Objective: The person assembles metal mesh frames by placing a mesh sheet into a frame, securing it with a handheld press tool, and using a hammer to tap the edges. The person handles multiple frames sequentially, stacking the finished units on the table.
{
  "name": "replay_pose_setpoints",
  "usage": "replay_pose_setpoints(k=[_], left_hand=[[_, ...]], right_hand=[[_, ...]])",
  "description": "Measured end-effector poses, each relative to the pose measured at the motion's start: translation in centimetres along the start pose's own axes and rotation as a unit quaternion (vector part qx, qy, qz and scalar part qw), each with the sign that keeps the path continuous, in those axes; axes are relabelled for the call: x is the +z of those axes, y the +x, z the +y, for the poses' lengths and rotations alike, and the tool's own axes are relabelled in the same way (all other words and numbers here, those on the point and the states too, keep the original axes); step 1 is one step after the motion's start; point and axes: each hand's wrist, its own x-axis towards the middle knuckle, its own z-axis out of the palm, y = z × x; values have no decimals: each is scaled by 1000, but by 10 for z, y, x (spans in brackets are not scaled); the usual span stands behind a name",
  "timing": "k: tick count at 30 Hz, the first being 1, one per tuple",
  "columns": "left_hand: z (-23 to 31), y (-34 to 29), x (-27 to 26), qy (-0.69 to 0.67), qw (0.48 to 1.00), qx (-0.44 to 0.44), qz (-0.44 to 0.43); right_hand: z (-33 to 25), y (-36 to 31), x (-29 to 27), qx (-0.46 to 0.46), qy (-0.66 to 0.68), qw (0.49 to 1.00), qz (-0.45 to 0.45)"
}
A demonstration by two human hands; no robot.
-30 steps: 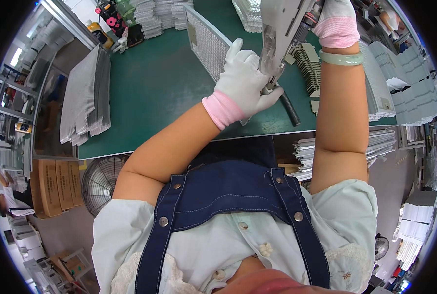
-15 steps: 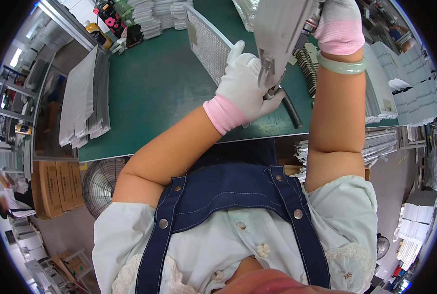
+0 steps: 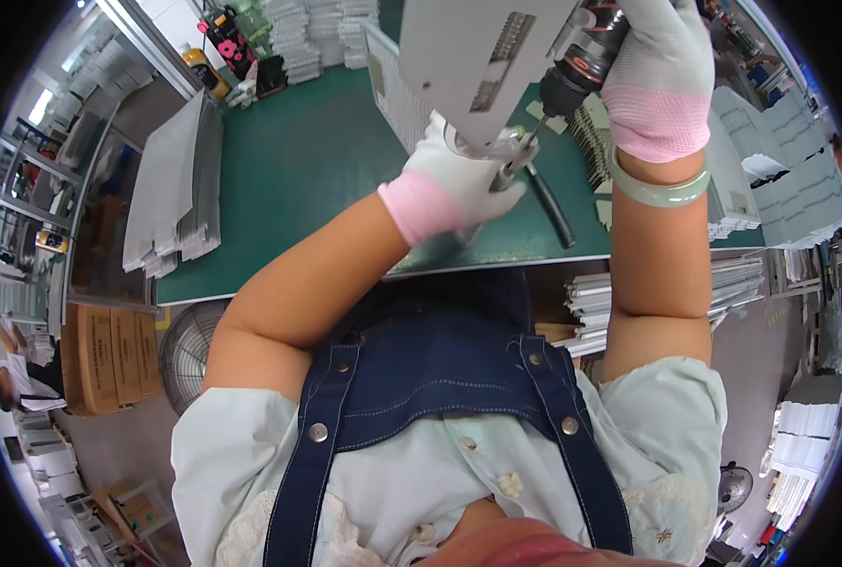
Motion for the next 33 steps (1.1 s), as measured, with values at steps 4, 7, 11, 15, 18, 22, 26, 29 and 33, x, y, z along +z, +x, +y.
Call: replay_pose_setpoints(k=[4,7,11,15,18,22,26,29,33], left_hand=[[24,-7,-27,22,992,38,-120],[39,-34,-10,52,949,106,-293],[-25,-67,33,-24,974,-28,-224],[-165,-114,12,304,855,-360,-218],[-202,-124,-11,178,815,-418,-360],[-207,-88,-64,50,857,-400,-322],[-115,0,-123,118,964,-216,-105],[-18,8,-144,69,992,-97,-38],[67,-31,-121,81,970,-32,-227]], right_hand=[[-30,7,3,-29,-3,997,67],[-28,15,-30,-44,-104,990,89],[-36,6,-20,-6,-162,982,101],[-45,-2,-13,19,-112,988,103],[-37,-9,-48,22,-208,971,117],[-33,-12,-53,-5,-275,954,120],[-26,-3,-85,-9,-376,916,142],[-24,-3,-118,-15,-410,897,167],[-19,-21,-131,10,-391,901,189]])
